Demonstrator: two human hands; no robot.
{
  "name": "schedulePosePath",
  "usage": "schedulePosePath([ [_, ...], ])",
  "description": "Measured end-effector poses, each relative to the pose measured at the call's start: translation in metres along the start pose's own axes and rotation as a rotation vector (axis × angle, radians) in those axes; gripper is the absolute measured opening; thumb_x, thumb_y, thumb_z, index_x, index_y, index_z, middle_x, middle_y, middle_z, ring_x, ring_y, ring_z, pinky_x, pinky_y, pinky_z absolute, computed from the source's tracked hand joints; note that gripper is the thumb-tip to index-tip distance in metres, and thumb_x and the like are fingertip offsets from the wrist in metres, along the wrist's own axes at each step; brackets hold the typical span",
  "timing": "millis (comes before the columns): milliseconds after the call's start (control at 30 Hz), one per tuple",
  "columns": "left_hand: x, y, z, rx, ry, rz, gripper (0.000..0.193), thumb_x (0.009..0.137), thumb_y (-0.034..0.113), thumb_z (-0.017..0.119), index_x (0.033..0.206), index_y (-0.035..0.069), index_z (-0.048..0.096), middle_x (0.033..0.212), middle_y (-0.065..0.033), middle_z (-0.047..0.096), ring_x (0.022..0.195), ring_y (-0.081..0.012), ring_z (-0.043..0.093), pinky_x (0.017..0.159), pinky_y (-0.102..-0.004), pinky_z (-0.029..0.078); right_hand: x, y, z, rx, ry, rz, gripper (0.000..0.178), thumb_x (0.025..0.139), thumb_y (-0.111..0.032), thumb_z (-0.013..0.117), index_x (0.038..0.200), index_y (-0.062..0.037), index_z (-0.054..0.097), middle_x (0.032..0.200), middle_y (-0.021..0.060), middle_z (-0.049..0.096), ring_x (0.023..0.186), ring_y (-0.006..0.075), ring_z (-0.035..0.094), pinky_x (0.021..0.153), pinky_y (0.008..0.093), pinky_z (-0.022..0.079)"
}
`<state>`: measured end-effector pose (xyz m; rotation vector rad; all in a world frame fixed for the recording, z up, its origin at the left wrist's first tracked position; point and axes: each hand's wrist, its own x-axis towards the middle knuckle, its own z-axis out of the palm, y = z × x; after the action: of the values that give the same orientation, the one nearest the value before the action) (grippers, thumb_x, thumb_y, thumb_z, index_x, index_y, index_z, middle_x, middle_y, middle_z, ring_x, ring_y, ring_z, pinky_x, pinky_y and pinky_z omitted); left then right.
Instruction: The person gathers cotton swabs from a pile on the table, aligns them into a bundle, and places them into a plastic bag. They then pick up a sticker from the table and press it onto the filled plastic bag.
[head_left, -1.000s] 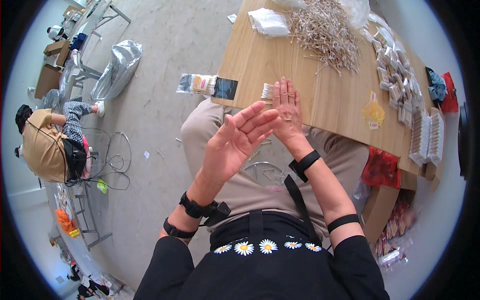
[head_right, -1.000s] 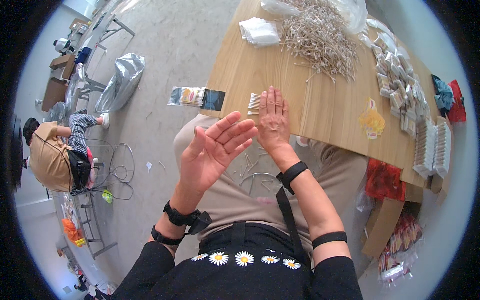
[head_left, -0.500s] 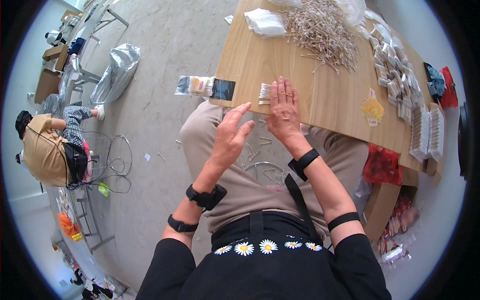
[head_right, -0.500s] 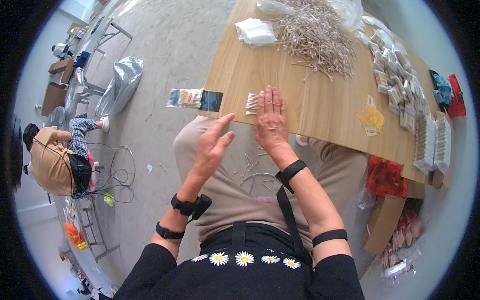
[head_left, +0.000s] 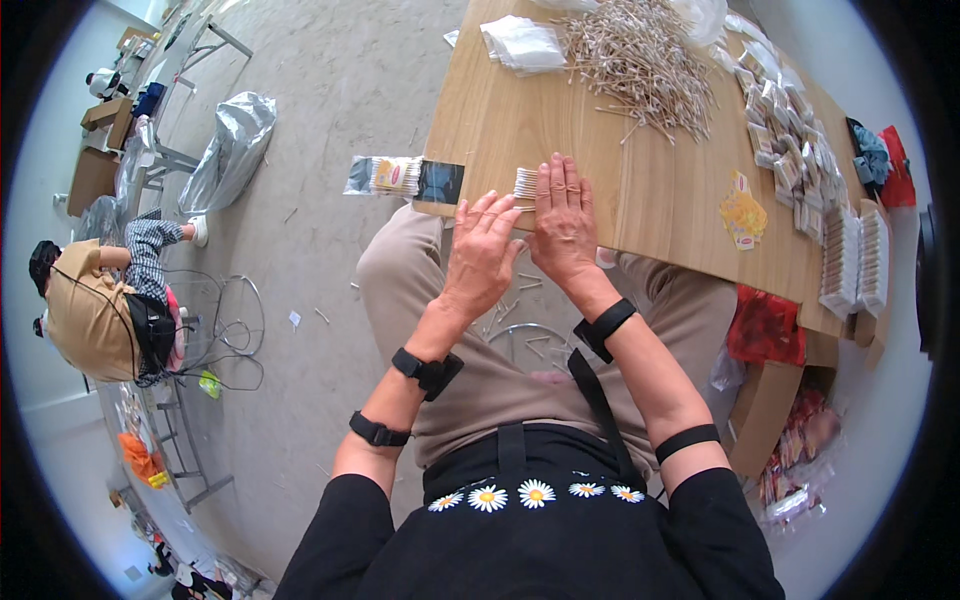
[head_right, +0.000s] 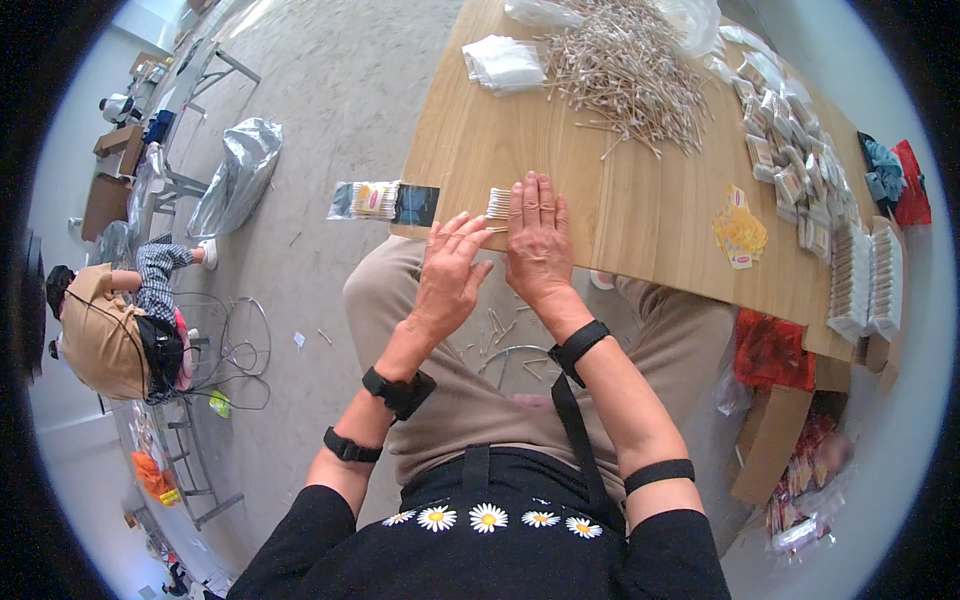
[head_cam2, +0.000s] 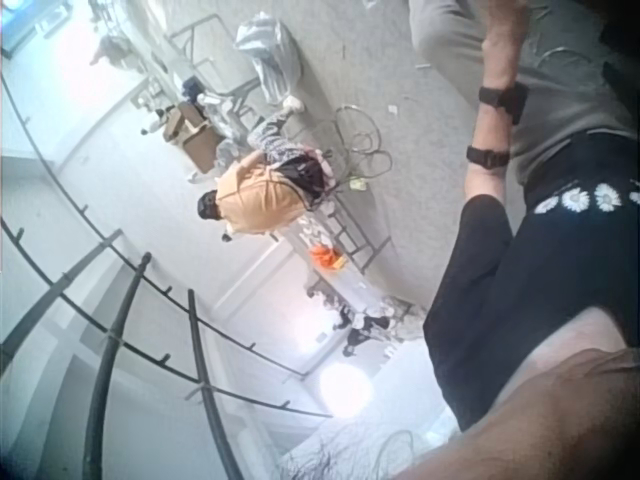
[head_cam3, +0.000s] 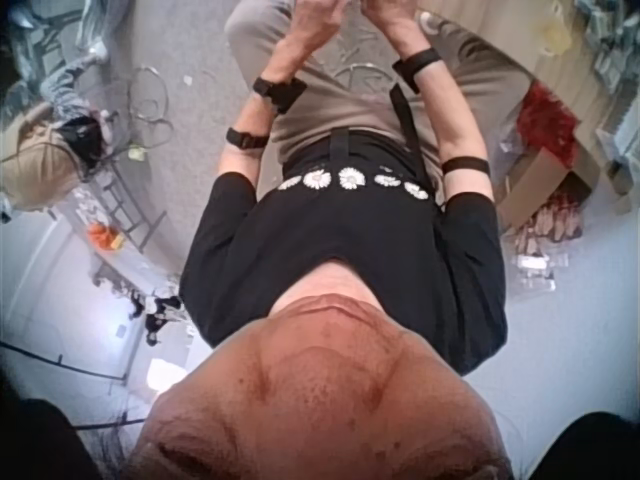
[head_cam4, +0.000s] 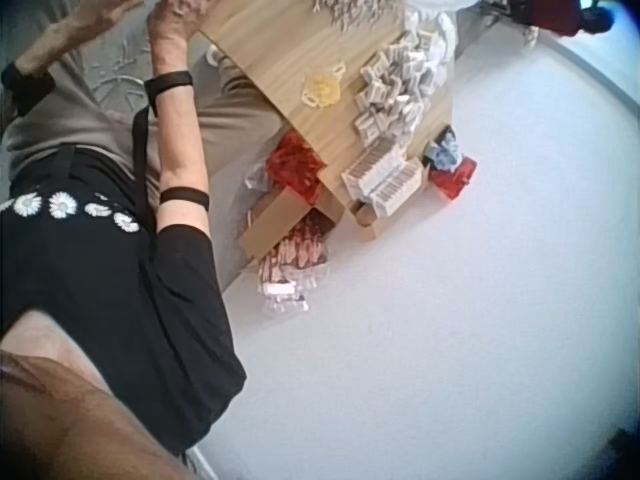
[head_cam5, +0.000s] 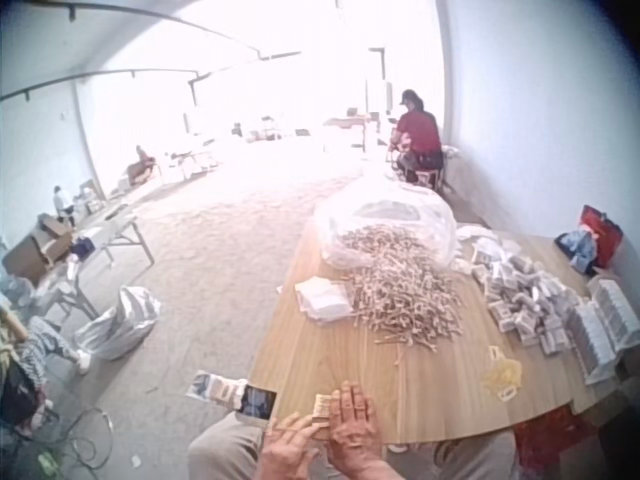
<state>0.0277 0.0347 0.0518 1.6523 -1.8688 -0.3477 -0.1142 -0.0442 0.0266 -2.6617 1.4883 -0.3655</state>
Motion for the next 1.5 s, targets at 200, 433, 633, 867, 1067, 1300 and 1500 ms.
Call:
schedulePosePath([
  [200, 0.009, -0.003, 0.002, -0.003, -0.015, 0.005, 0.036, 0.087, 0.007, 0.068, 0.122, 0.003, 0.062, 0.141, -0.0145, 0.057, 0.141, -0.0325, 0.043, 0.122, -0.0510, 0.022, 0.000, 0.001, 0.002, -0.034, 0.020, -0.012, 0.095, 0.072, -0.021, 0.078, 0.152, 0.0032, 0.032, 0.161, 0.0213, 0.028, 0.153, 0.0361, 0.023, 0.124, 0.0496, 0.021],
  [433, 0.014, -0.003, 0.001, 0.079, -0.010, 0.052, 0.035, 0.086, 0.007, 0.069, 0.121, 0.003, 0.063, 0.137, -0.0127, 0.059, 0.139, -0.0318, 0.045, 0.122, -0.0536, 0.020, 0.000, 0.001, 0.003, -0.029, 0.028, -0.014, 0.096, 0.072, -0.020, 0.078, 0.152, 0.0032, 0.032, 0.161, 0.0216, 0.028, 0.152, 0.0369, 0.023, 0.123, 0.0496, 0.022],
  [633, 0.009, 0.001, -0.001, 0.066, -0.043, 0.031, 0.036, 0.086, 0.007, 0.069, 0.121, 0.003, 0.063, 0.135, -0.0108, 0.059, 0.138, -0.0308, 0.046, 0.121, -0.0557, 0.020, 0.000, 0.000, 0.001, -0.005, 0.027, -0.012, 0.098, 0.071, -0.019, 0.080, 0.153, 0.0030, 0.031, 0.161, 0.0218, 0.028, 0.152, 0.0371, 0.023, 0.123, 0.0496, 0.022],
  [867, 0.012, -0.005, 0.003, 0.007, -0.006, -0.006, 0.035, 0.087, 0.006, 0.068, 0.121, 0.003, 0.062, 0.137, -0.0097, 0.058, 0.141, -0.0301, 0.043, 0.121, -0.0553, 0.019, 0.000, 0.001, 0.003, -0.009, 0.040, -0.014, 0.093, 0.073, -0.018, 0.076, 0.152, 0.0035, 0.031, 0.160, 0.0218, 0.029, 0.152, 0.0371, 0.023, 0.123, 0.0498, 0.022],
  [1067, 0.006, -0.006, 0.003, -0.013, 0.017, -0.023, 0.033, 0.087, 0.005, 0.067, 0.120, 0.005, 0.063, 0.137, -0.0100, 0.059, 0.140, -0.0297, 0.044, 0.121, -0.0532, 0.020, -0.001, 0.002, 0.004, 0.002, 0.049, -0.022, 0.091, 0.074, -0.017, 0.074, 0.152, 0.0039, 0.032, 0.160, 0.0217, 0.030, 0.152, 0.0371, 0.023, 0.124, 0.0496, 0.021],
  [1300, -0.001, -0.001, -0.003, 0.079, 0.059, -0.020, 0.033, 0.085, 0.004, 0.067, 0.117, 0.004, 0.066, 0.126, -0.0111, 0.059, 0.129, -0.0311, 0.049, 0.119, -0.0528, 0.024, -0.001, 0.001, 0.003, 0.001, 0.064, -0.016, 0.087, 0.076, -0.016, 0.072, 0.151, 0.0044, 0.033, 0.160, 0.0220, 0.030, 0.152, 0.0370, 0.024, 0.123, 0.0493, 0.021],
  [1500, 0.006, -0.001, 0.000, 0.102, 0.077, -0.021, 0.033, 0.084, 0.005, 0.068, 0.117, 0.005, 0.067, 0.114, -0.0108, 0.056, 0.118, -0.0312, 0.050, 0.116, -0.0547, 0.026, -0.001, 0.000, 0.004, -0.017, 0.067, -0.017, 0.085, 0.078, -0.015, 0.070, 0.152, 0.0045, 0.032, 0.160, 0.0218, 0.030, 0.152, 0.0368, 0.023, 0.124, 0.0486, 0.021],
])
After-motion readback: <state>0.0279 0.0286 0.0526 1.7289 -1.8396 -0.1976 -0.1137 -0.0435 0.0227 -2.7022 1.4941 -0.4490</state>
